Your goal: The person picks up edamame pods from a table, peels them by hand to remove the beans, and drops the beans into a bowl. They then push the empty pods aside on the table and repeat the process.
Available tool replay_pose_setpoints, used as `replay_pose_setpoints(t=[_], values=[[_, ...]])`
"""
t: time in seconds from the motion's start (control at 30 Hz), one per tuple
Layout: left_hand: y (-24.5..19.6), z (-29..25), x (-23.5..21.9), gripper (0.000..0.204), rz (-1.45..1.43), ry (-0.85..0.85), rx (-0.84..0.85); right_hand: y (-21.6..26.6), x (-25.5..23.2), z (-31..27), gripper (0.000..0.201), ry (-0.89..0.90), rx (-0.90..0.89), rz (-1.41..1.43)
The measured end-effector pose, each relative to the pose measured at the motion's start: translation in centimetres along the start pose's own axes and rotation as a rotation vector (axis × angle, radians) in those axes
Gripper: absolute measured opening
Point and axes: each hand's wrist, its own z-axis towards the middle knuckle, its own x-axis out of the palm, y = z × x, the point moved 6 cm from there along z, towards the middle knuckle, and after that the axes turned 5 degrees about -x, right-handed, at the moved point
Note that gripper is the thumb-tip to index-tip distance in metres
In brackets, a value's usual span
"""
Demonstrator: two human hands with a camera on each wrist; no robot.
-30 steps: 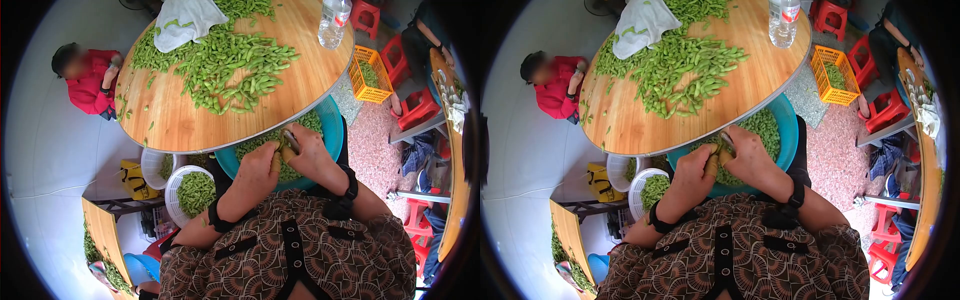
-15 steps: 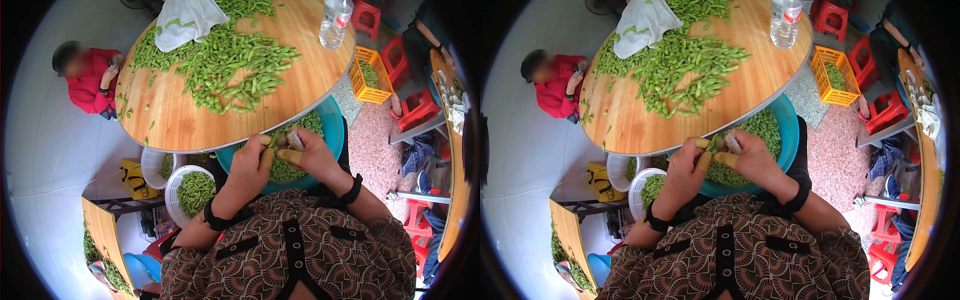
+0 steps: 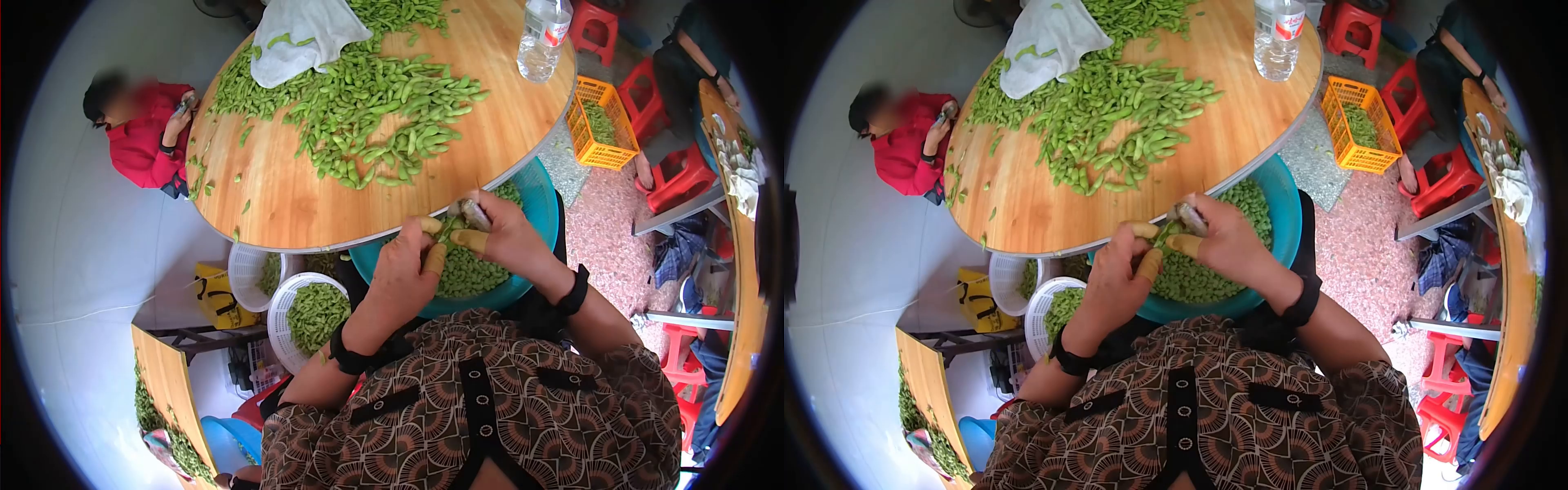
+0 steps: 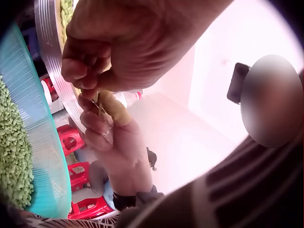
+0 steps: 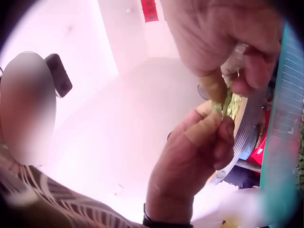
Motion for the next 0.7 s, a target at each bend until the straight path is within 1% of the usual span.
replay_pose_setpoints(t=[0.03, 0.1, 0.23, 0.27, 0.33, 0.37, 0.4, 0.43, 0.47, 0.53, 0.6, 0.63, 0.7], values=[[-0.3, 0.0, 0.1, 0.022, -0.004, 0.020, 0.006, -0.1, 0.0, 0.1, 0.019, -0.001, -0.001, -0.002], [-0.8, 0.0, 0.0, 0.021, -0.004, 0.039, -0.011, 1.1, 0.3, 0.1, 0.016, -0.007, -0.228, -0.316], [-0.7, -0.7, -0.3, 0.018, 0.018, 0.059, -0.035, 0.5, 1.0, 0.2, 0.012, -0.018, -0.276, -0.375], [-0.4, -1.2, -1.0, 0.018, 0.020, 0.054, -0.036, 0.0, 0.8, 0.3, 0.011, 0.004, -0.279, -0.388], [0.9, -2.9, -3.4, 0.014, 0.392, 0.175, -0.031, -0.1, -0.1, 0.2, 0.010, 0.030, -0.285, -0.398], [1.5, -3.2, -5.0, 0.014, 0.394, 0.168, -0.032, -1.0, -0.7, 0.0, 0.011, 0.123, -0.036, -0.333], [2.2, -3.5, -6.6, 0.011, 0.538, 0.162, -0.039, -2.2, -0.8, -0.5, 0.012, 0.213, 0.215, -0.266], [2.5, -3.8, -7.4, 0.009, 0.682, 0.158, -0.048, -2.2, -0.7, -0.6, 0.012, 0.218, 0.213, -0.264], [2.5, -3.3, -7.4, 0.009, 0.683, 0.155, -0.052, -2.3, -0.5, -0.9, 0.014, 0.236, 0.237, -0.261], [0.7, -0.1, -7.6, 0.015, 0.552, -0.003, 0.080, -2.5, 0.0, -0.9, 0.015, 0.255, 0.258, -0.263], [0.8, 2.9, -6.6, 0.024, 0.611, -0.096, 0.231, -2.6, 0.8, -0.4, 0.018, 0.260, 0.250, -0.157], [1.5, 4.6, -6.1, 0.024, 0.608, -0.104, 0.239, -2.1, 0.9, -0.3, 0.018, 0.256, 0.245, -0.167], [1.8, 6.7, -4.9, 0.018, 0.626, -0.147, 0.446, -1.3, 1.4, -0.7, 0.014, 0.274, 0.308, 0.037]])
